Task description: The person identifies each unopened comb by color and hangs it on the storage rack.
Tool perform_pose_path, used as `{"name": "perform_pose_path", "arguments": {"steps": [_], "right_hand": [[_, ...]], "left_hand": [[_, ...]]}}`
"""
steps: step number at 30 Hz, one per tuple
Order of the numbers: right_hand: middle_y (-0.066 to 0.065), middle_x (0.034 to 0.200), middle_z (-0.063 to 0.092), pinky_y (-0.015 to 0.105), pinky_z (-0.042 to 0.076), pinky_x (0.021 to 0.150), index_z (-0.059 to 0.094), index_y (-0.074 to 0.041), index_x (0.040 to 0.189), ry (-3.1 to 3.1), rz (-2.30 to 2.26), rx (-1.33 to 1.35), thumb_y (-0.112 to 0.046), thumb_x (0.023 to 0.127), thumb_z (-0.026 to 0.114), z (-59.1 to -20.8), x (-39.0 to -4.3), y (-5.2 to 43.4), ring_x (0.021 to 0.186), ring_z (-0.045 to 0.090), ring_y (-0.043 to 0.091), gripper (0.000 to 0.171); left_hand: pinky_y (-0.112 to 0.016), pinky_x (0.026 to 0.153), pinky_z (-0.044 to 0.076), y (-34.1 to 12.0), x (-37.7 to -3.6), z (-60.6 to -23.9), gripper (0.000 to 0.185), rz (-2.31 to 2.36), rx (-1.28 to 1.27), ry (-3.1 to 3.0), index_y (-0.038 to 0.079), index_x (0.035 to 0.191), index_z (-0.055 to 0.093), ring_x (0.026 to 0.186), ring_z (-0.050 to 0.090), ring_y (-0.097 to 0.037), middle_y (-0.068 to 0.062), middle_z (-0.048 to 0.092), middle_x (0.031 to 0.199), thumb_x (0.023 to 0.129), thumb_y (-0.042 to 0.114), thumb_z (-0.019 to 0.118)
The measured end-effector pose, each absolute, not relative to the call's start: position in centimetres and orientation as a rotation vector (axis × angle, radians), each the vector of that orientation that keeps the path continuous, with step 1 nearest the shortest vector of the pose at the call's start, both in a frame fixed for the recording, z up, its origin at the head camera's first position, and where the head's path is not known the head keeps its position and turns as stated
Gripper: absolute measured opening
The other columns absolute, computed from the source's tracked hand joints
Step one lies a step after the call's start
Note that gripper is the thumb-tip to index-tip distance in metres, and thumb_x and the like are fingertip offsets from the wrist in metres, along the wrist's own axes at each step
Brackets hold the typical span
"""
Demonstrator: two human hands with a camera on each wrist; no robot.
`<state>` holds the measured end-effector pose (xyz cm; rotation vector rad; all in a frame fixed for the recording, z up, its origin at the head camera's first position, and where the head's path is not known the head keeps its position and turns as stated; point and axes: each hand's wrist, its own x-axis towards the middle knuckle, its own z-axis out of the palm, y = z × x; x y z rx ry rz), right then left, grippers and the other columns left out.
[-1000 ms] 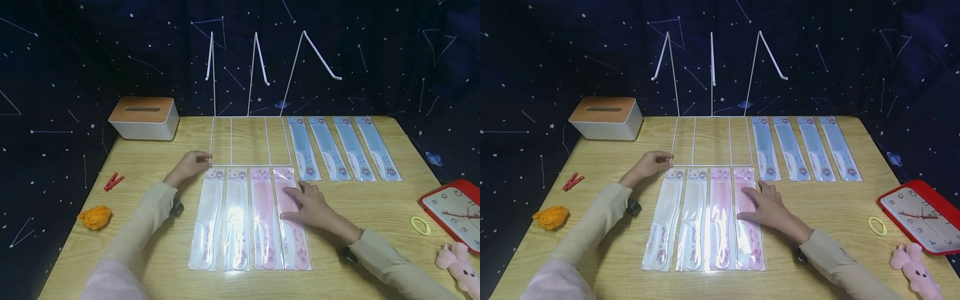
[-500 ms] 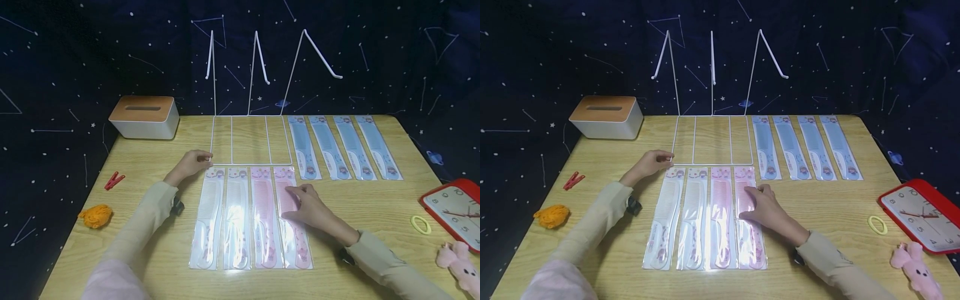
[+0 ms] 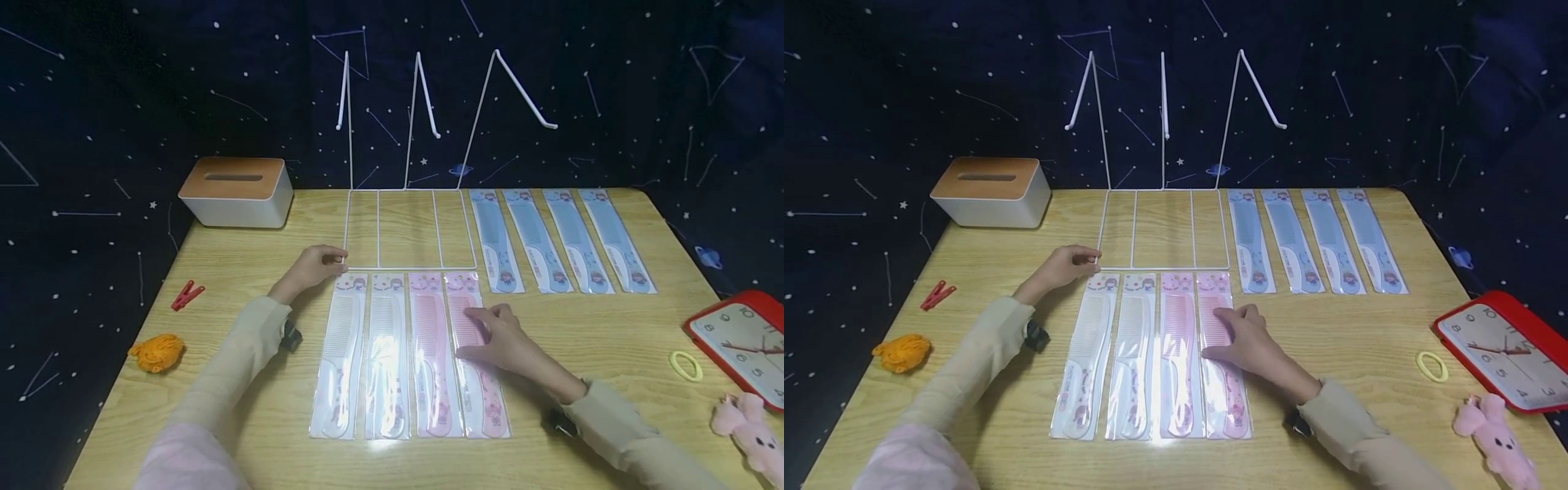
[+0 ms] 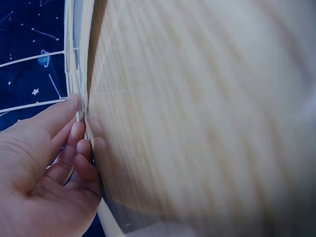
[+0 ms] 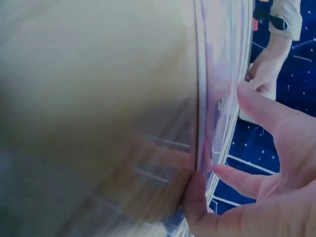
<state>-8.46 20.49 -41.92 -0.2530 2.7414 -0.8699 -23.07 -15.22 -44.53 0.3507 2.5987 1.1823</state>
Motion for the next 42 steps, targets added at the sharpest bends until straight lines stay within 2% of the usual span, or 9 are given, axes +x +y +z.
{"name": "perform_pose_path", "arguments": {"steps": [5,11,18,24,27,30,34,37,42], "right_hand": [[0.025,0.112,0.042,0.046,0.046,0.075,0.051,0.0,0.133,2.79,-0.844,-0.282,-0.027,0.065,0.086,-41.9,-8.3,20.2,0.094,0.045,0.035,0.081],[0.03,0.118,0.044,0.055,0.048,0.083,0.051,0.001,0.133,2.783,-0.813,-0.26,-0.024,0.065,0.085,-41.4,-8.5,20.1,0.1,0.049,0.039,0.08],[0.03,0.11,0.047,0.049,0.051,0.075,0.05,0.001,0.132,2.752,-0.827,-0.22,-0.021,0.063,0.086,-41.1,-9.0,20.4,0.094,0.049,0.035,0.081],[0.025,0.105,0.052,0.04,0.049,0.067,0.049,0.001,0.132,2.746,-0.863,-0.247,-0.02,0.062,0.086,-41.3,-9.2,20.9,0.093,0.047,0.033,0.082],[0.029,0.113,0.055,0.051,0.049,0.079,0.048,0.003,0.131,2.752,-0.9,-0.29,-0.019,0.063,0.086,-41.5,-9.1,21.2,0.102,0.051,0.042,0.081],[0.031,0.128,0.051,0.06,0.04,0.096,0.046,0.004,0.132,2.738,-0.93,-0.311,-0.019,0.068,0.083,-41.6,-9.0,21.6,0.116,0.047,0.05,0.078],[0.032,0.136,0.044,0.063,0.032,0.102,0.043,0.001,0.136,2.686,-0.959,-0.28,-0.016,0.077,0.077,-41.3,-9.0,22.1,0.124,0.039,0.052,0.07],[0.032,0.127,0.05,0.061,0.04,0.096,0.043,-0.001,0.136,2.652,-0.994,-0.271,-0.012,0.08,0.073,-40.9,-9.0,22.4,0.118,0.047,0.05,0.065],[0.024,0.109,0.056,0.048,0.052,0.079,0.042,-0.002,0.134,2.626,-1.092,-0.29,-0.005,0.08,0.072,-39.9,-9.1,22.7,0.098,0.059,0.04,0.062]], "left_hand": [[-0.041,0.093,0.047,-15.4,-23.2,-44.4,0.037,1.18,0.368,2.612,0.0,0.124,0.06,0.103,0.056,-0.028,-0.015,0.062,0.11,0.091,0.016,0.064],[-0.041,0.095,0.046,-15.4,-23.3,-44.2,0.037,1.177,0.368,2.617,0.0,0.124,0.06,0.104,0.055,-0.028,-0.015,0.062,0.111,0.091,0.016,0.064],[-0.041,0.096,0.046,-15.5,-23.3,-44.0,0.037,1.162,0.365,2.628,0.001,0.124,0.06,0.106,0.056,-0.029,-0.016,0.062,0.113,0.091,0.016,0.064],[-0.041,0.095,0.046,-15.5,-23.3,-44.1,0.037,1.146,0.366,2.634,0.002,0.125,0.06,0.106,0.056,-0.029,-0.016,0.062,0.114,0.091,0.017,0.064],[-0.041,0.094,0.047,-15.5,-23.3,-44.3,0.037,1.141,0.368,2.636,0.002,0.125,0.06,0.104,0.056,-0.028,-0.016,0.062,0.113,0.091,0.017,0.064],[-0.041,0.093,0.047,-15.5,-23.3,-44.4,0.037,1.148,0.362,2.63,0.002,0.124,0.06,0.104,0.056,-0.028,-0.015,0.062,0.112,0.091,0.017,0.064],[-0.041,0.094,0.047,-15.4,-23.2,-44.5,0.037,1.155,0.356,2.62,0.002,0.124,0.06,0.105,0.056,-0.028,-0.015,0.062,0.112,0.091,0.017,0.064],[-0.042,0.095,0.046,-15.4,-23.2,-44.5,0.037,1.148,0.356,2.616,0.002,0.124,0.06,0.106,0.056,-0.029,-0.016,0.062,0.113,0.091,0.017,0.064],[-0.042,0.095,0.047,-15.3,-23.2,-44.4,0.037,1.143,0.371,2.62,0.001,0.124,0.061,0.106,0.056,-0.029,-0.017,0.063,0.115,0.09,0.016,0.065]]}}
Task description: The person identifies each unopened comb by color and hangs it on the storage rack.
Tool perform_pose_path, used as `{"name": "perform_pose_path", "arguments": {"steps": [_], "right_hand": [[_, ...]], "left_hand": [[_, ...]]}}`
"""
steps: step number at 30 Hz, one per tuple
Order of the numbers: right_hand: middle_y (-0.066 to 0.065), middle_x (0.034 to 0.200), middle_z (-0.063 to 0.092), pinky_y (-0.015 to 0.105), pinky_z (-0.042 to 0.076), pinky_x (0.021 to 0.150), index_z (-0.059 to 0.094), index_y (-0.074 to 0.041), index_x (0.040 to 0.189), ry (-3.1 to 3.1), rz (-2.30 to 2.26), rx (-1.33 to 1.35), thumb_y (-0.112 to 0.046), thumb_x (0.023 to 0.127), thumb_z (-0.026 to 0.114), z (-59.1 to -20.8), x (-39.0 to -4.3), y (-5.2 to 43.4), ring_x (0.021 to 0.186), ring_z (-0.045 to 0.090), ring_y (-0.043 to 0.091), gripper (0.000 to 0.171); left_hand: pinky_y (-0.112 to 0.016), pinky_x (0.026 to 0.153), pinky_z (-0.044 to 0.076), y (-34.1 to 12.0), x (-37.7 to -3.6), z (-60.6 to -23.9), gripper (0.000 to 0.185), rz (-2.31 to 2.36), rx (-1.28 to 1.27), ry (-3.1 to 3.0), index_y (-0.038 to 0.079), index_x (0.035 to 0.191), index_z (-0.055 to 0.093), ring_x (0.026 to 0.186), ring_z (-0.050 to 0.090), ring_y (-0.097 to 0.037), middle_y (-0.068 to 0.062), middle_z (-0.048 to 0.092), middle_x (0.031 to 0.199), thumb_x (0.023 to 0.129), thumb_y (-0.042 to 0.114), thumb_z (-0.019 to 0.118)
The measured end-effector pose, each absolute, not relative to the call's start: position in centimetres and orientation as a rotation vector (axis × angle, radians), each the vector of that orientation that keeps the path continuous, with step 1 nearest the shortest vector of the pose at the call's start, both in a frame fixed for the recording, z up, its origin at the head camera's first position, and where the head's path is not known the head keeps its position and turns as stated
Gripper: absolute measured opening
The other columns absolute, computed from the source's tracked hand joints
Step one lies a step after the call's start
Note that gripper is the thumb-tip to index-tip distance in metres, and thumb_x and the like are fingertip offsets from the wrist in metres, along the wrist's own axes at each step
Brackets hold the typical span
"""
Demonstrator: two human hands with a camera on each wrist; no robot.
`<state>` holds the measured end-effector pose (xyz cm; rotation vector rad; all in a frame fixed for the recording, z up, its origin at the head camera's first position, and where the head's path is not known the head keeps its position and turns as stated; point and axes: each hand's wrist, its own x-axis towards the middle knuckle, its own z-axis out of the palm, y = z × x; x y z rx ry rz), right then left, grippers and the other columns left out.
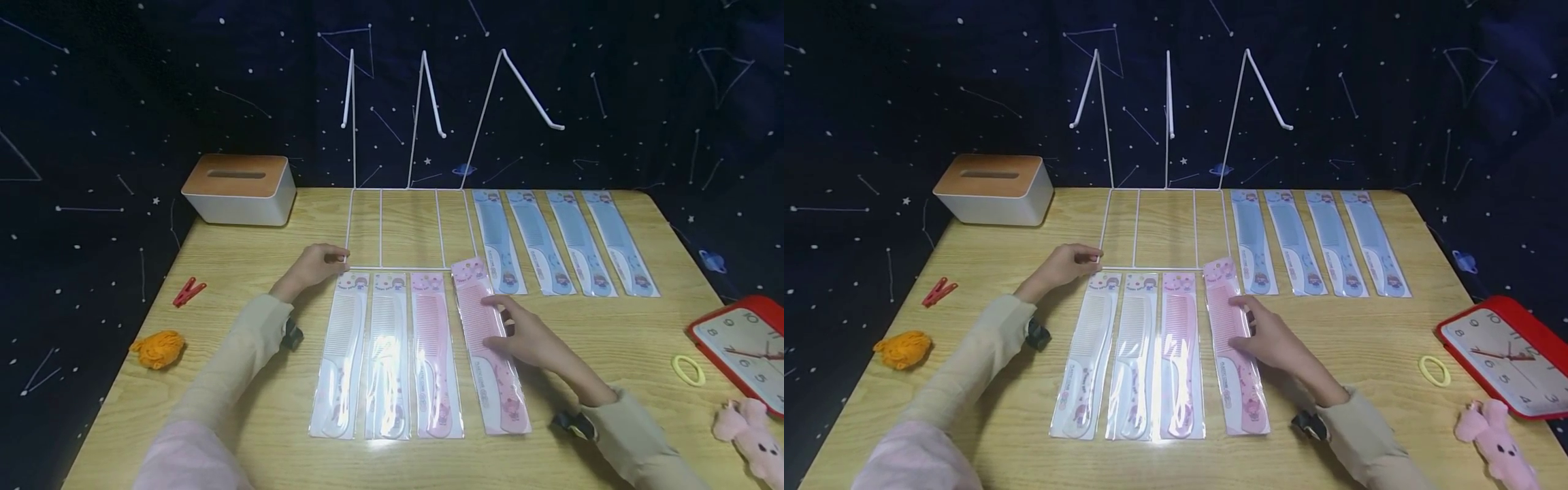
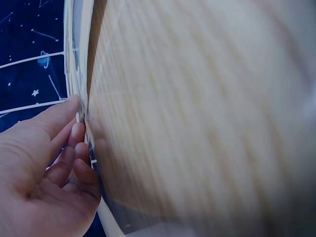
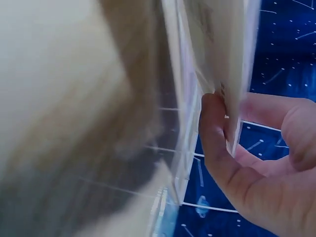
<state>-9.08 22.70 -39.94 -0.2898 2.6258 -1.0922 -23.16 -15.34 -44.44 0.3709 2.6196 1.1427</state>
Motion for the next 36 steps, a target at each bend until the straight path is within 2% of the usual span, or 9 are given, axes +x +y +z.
{"name": "perform_pose_path", "arguments": {"steps": [7,14,17,20,24,29,36], "right_hand": [[0.02,0.101,0.05,0.029,0.053,0.069,0.04,-0.003,0.135,2.62,-1.292,-0.339,0.005,0.079,0.07,-38.6,-9.6,22.4,0.081,0.061,0.025,0.064],[0.018,0.104,0.051,0.021,0.054,0.069,0.041,-0.001,0.133,2.587,-1.528,-0.533,0.011,0.078,0.069,-37.3,-10.4,21.0,0.083,0.061,0.016,0.063],[0.02,0.109,0.053,0.021,0.055,0.07,0.041,0.0,0.133,2.563,-1.593,-0.617,0.012,0.078,0.068,-36.4,-10.9,19.9,0.087,0.062,0.018,0.062],[0.022,0.116,0.052,0.021,0.054,0.075,0.042,0.0,0.134,2.561,-1.61,-0.68,0.011,0.08,0.067,-35.2,-11.3,18.8,0.095,0.062,0.028,0.06],[0.024,0.128,0.048,0.025,0.053,0.082,0.041,-0.001,0.136,2.551,-1.615,-0.757,0.009,0.084,0.063,-33.5,-11.9,17.6,0.106,0.058,0.039,0.057],[0.022,0.139,0.042,0.035,0.054,0.082,0.039,-0.003,0.14,2.54,-1.615,-0.837,0.005,0.088,0.059,-32.0,-12.8,16.2,0.111,0.055,0.039,0.057],[0.018,0.143,0.041,0.045,0.055,0.08,0.039,-0.005,0.141,2.497,-1.666,-0.92,0.006,0.087,0.058,-30.2,-14.3,14.1,0.11,0.056,0.037,0.059]], "left_hand": [[-0.041,0.093,0.047,-15.1,-23.1,-44.3,0.036,1.134,0.347,2.626,0.001,0.123,0.062,0.103,0.056,-0.027,-0.016,0.063,0.113,0.09,0.015,0.065],[-0.042,0.097,0.045,-15.0,-23.1,-44.1,0.036,1.134,0.328,2.62,0.001,0.123,0.062,0.106,0.055,-0.027,-0.016,0.062,0.115,0.09,0.015,0.065],[-0.042,0.097,0.045,-14.9,-23.1,-44.1,0.036,1.134,0.319,2.617,0.001,0.123,0.061,0.106,0.055,-0.027,-0.016,0.062,0.115,0.09,0.015,0.065],[-0.042,0.097,0.045,-14.9,-23.1,-44.2,0.036,1.135,0.318,2.618,0.001,0.123,0.062,0.106,0.055,-0.027,-0.016,0.062,0.114,0.09,0.015,0.065],[-0.042,0.097,0.045,-15.0,-23.0,-44.2,0.036,1.133,0.331,2.619,0.001,0.123,0.061,0.105,0.055,-0.028,-0.016,0.062,0.114,0.091,0.015,0.065],[-0.042,0.097,0.045,-14.9,-23.0,-44.2,0.035,1.131,0.32,2.618,0.002,0.123,0.061,0.105,0.055,-0.027,-0.016,0.062,0.115,0.091,0.016,0.064],[-0.042,0.097,0.045,-15.0,-23.0,-44.3,0.036,1.129,0.335,2.623,0.001,0.124,0.061,0.106,0.055,-0.027,-0.016,0.062,0.114,0.091,0.016,0.064]]}}
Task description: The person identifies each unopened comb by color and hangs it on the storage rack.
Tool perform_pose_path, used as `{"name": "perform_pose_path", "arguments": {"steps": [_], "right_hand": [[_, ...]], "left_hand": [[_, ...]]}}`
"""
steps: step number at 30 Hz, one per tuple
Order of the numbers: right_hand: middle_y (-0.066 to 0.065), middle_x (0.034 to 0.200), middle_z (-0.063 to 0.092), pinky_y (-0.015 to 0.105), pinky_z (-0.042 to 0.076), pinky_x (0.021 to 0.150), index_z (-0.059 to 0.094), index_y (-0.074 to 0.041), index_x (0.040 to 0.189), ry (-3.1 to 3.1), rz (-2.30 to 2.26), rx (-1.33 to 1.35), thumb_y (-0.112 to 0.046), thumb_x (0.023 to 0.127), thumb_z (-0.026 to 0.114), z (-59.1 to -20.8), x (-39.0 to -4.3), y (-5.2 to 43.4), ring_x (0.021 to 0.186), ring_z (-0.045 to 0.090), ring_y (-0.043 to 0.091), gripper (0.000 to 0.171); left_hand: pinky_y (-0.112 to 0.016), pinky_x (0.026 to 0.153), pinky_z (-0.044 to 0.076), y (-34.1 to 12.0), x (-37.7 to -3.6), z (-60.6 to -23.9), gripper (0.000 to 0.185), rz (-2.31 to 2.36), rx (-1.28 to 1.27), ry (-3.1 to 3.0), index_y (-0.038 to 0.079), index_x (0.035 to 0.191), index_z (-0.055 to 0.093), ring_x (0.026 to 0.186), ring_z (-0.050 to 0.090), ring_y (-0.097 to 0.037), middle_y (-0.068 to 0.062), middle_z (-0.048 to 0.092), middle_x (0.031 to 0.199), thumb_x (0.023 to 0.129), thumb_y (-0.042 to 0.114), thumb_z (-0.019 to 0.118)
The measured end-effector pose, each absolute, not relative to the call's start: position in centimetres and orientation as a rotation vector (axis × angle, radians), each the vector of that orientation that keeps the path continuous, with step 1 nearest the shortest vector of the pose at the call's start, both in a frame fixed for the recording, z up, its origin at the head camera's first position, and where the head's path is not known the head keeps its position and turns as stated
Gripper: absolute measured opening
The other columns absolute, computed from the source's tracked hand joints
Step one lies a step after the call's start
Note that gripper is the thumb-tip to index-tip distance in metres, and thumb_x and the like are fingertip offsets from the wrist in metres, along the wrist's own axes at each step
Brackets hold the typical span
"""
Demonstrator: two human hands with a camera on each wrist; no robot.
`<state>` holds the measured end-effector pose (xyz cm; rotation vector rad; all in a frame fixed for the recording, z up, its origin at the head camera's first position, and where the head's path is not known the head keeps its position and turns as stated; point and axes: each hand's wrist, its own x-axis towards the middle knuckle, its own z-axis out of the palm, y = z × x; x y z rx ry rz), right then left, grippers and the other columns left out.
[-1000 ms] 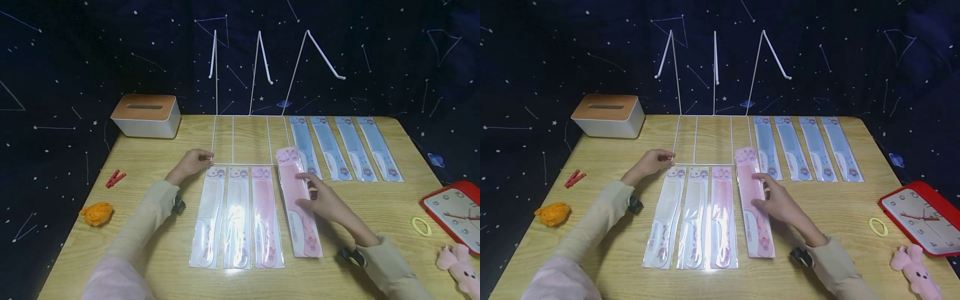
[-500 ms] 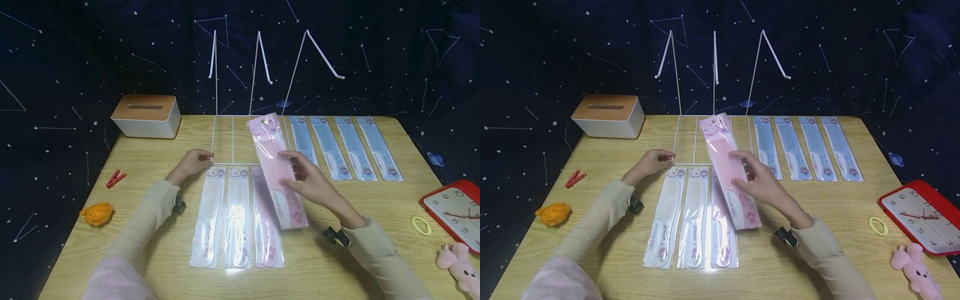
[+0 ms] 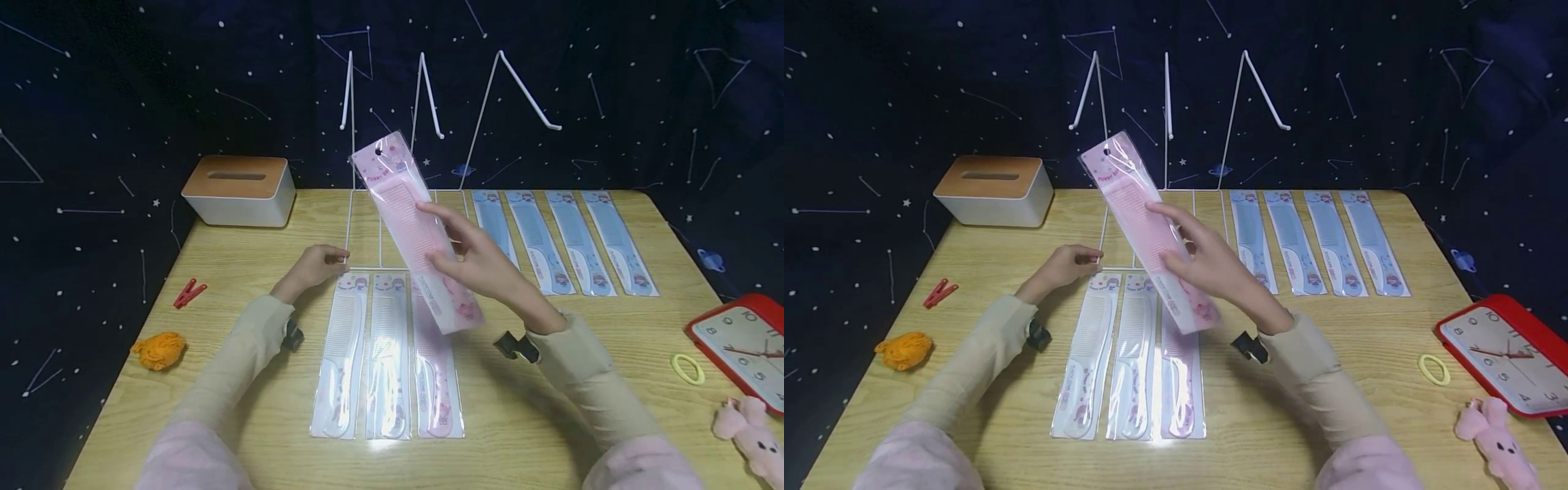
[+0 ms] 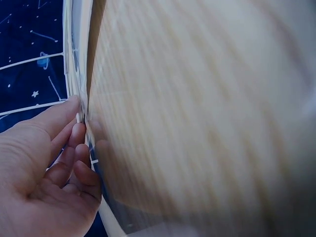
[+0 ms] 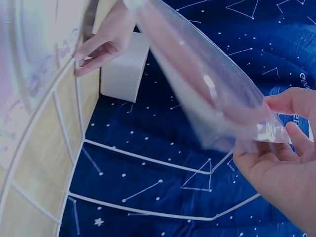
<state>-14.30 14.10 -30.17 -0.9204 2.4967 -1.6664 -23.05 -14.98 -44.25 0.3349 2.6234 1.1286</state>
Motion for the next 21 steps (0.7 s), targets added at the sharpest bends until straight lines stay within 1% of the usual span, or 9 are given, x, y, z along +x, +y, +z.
{"name": "perform_pose_path", "arguments": {"steps": [5,11,17,21], "right_hand": [[0.015,0.146,0.039,0.046,0.056,0.079,0.039,-0.005,0.142,2.445,-1.687,-0.961,0.01,0.086,0.056,-29.2,-15.4,12.6,0.111,0.055,0.036,0.06],[0.018,0.144,0.039,0.043,0.057,0.078,0.038,-0.004,0.142,2.424,-1.661,-1.019,0.01,0.086,0.054,-28.6,-16.7,11.2,0.109,0.055,0.034,0.06],[0.018,0.143,0.039,0.041,0.057,0.076,0.036,-0.006,0.144,2.43,-1.634,-1.01,0.009,0.086,0.053,-28.3,-17.6,10.7,0.106,0.055,0.034,0.062],[0.018,0.142,0.04,0.04,0.057,0.075,0.035,-0.006,0.144,2.441,-1.619,-1.009,0.009,0.086,0.054,-28.3,-18.1,10.5,0.104,0.055,0.032,0.063]], "left_hand": [[-0.042,0.097,0.046,-15.1,-23.1,-44.3,0.037,1.139,0.37,2.618,-0.001,0.124,0.06,0.107,0.056,-0.029,-0.018,0.062,0.116,0.091,0.015,0.064],[-0.041,0.094,0.047,-15.1,-23.1,-44.4,0.036,1.151,0.369,2.613,-0.001,0.123,0.061,0.106,0.056,-0.029,-0.018,0.062,0.116,0.091,0.016,0.064],[-0.039,0.092,0.048,-15.1,-23.2,-44.4,0.037,1.134,0.368,2.617,0.0,0.123,0.061,0.104,0.056,-0.027,-0.017,0.063,0.115,0.09,0.015,0.065],[-0.04,0.093,0.048,-15.2,-23.2,-44.3,0.037,1.124,0.376,2.62,0.0,0.123,0.061,0.103,0.057,-0.028,-0.017,0.063,0.113,0.09,0.015,0.065]]}}
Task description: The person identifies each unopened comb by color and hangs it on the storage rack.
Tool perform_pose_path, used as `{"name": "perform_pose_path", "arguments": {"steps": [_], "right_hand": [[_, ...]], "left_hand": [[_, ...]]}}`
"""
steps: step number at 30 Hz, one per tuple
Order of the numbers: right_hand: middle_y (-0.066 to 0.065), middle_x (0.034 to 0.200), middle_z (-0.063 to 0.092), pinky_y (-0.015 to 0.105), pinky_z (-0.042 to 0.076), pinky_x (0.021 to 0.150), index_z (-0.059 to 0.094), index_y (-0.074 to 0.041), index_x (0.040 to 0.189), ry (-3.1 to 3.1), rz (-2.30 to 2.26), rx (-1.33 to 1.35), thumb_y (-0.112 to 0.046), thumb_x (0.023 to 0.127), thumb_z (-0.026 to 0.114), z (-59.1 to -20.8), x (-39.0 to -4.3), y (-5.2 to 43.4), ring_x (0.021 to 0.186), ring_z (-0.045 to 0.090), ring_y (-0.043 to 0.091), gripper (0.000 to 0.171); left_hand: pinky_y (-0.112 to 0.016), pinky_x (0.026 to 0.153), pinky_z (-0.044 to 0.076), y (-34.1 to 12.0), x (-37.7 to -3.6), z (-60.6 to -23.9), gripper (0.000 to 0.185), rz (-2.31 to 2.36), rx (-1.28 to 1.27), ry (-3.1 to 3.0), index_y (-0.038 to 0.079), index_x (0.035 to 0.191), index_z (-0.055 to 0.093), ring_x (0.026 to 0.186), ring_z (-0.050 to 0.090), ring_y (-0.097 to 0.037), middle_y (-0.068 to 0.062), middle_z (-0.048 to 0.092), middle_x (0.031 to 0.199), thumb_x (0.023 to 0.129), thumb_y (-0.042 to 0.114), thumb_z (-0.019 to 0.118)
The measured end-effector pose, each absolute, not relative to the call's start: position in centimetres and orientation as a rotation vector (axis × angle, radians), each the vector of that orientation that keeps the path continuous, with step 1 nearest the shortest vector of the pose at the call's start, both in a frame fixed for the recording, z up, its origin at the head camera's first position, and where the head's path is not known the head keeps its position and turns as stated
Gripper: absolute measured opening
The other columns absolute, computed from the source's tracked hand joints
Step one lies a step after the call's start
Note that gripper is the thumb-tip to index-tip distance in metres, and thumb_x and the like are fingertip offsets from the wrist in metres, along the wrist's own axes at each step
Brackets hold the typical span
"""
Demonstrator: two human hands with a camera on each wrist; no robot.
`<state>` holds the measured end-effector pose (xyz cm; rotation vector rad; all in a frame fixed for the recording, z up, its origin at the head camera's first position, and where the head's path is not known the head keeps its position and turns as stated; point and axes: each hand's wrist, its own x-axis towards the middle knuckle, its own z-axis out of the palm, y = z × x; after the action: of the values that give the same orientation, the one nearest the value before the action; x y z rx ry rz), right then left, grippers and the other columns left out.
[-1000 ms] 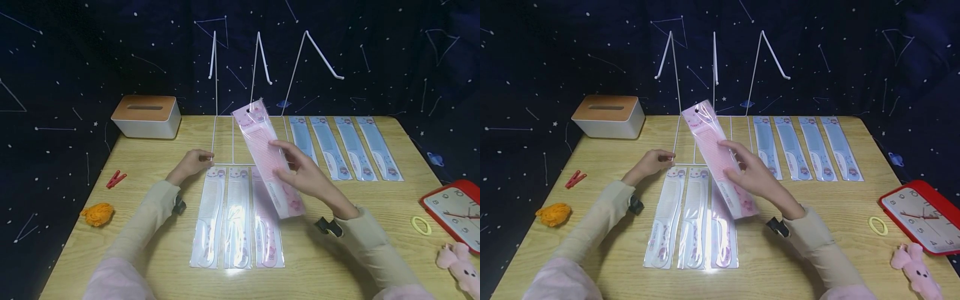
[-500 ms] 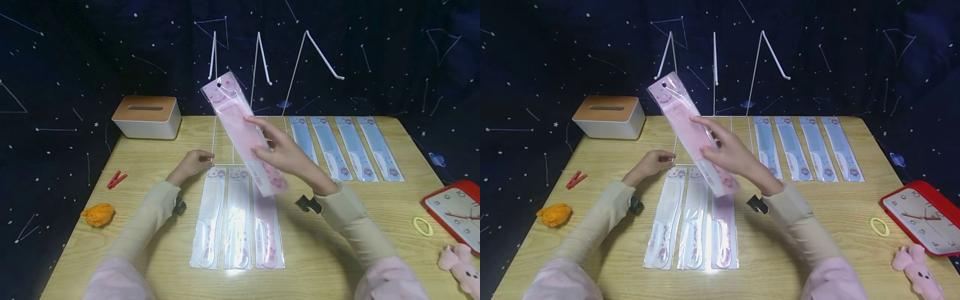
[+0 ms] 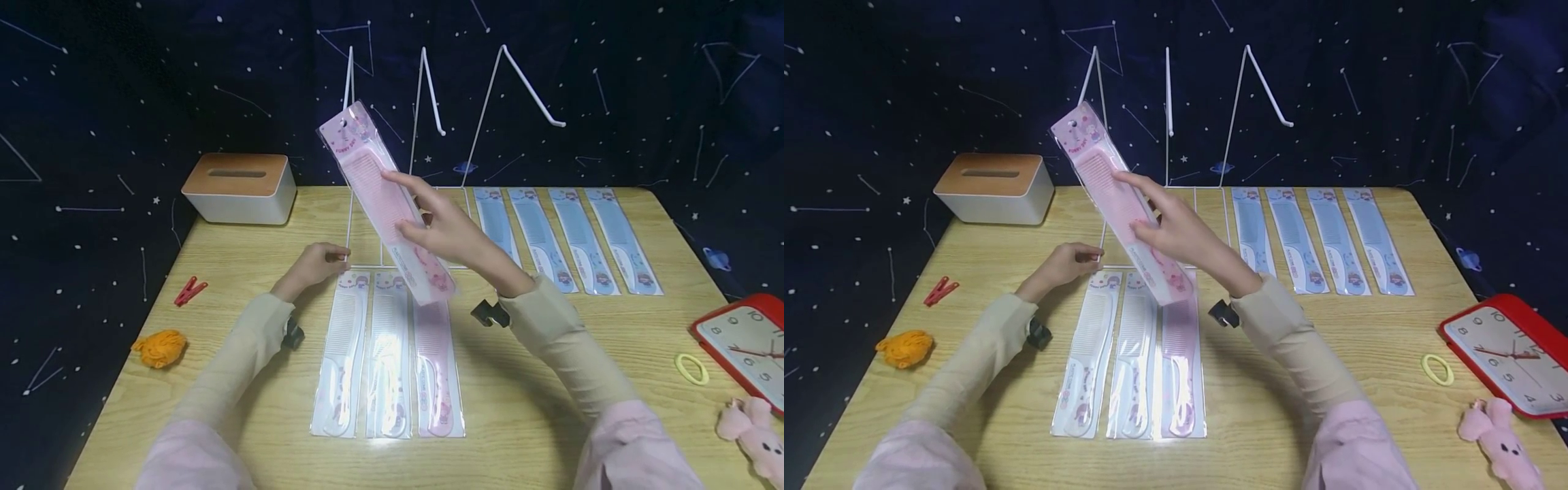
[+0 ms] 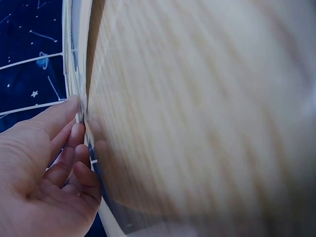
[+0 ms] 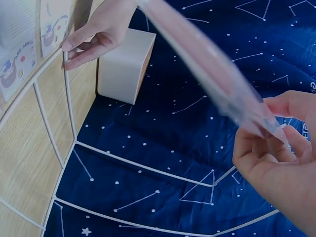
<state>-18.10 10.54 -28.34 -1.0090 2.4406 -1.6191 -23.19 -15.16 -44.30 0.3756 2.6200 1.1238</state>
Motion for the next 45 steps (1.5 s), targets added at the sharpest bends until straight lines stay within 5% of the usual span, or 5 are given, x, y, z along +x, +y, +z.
{"name": "perform_pose_path", "arguments": {"steps": [10,26,45], "right_hand": [[0.016,0.129,0.05,0.031,0.055,0.072,0.034,-0.017,0.147,2.555,-1.513,-0.897,0.001,0.089,0.055,-29.0,-21.6,9.9,0.095,0.057,0.025,0.065],[0.015,0.134,0.043,0.043,0.049,0.09,0.028,-0.025,0.149,2.445,-1.633,-0.68,-0.008,0.089,0.063,-30.6,-27.1,7.8,0.116,0.05,0.03,0.072],[0.014,0.138,0.044,0.042,0.048,0.093,0.035,-0.019,0.147,2.411,-1.683,-0.717,-0.012,0.09,0.065,-33.1,-27.9,8.1,0.114,0.052,0.033,0.065]], "left_hand": [[-0.041,0.095,0.047,-15.2,-23.2,-44.2,0.036,1.132,0.391,2.624,-0.001,0.123,0.061,0.104,0.056,-0.028,-0.017,0.063,0.112,0.09,0.014,0.065],[-0.045,0.103,0.039,-15.2,-23.2,-44.4,0.035,1.135,0.384,2.641,0.0,0.121,0.063,0.107,0.055,-0.029,-0.016,0.065,0.109,0.089,0.015,0.066],[-0.043,0.098,0.044,-15.1,-22.9,-44.4,0.035,1.144,0.386,2.643,-0.001,0.121,0.063,0.103,0.056,-0.027,-0.016,0.065,0.108,0.089,0.014,0.066]]}}
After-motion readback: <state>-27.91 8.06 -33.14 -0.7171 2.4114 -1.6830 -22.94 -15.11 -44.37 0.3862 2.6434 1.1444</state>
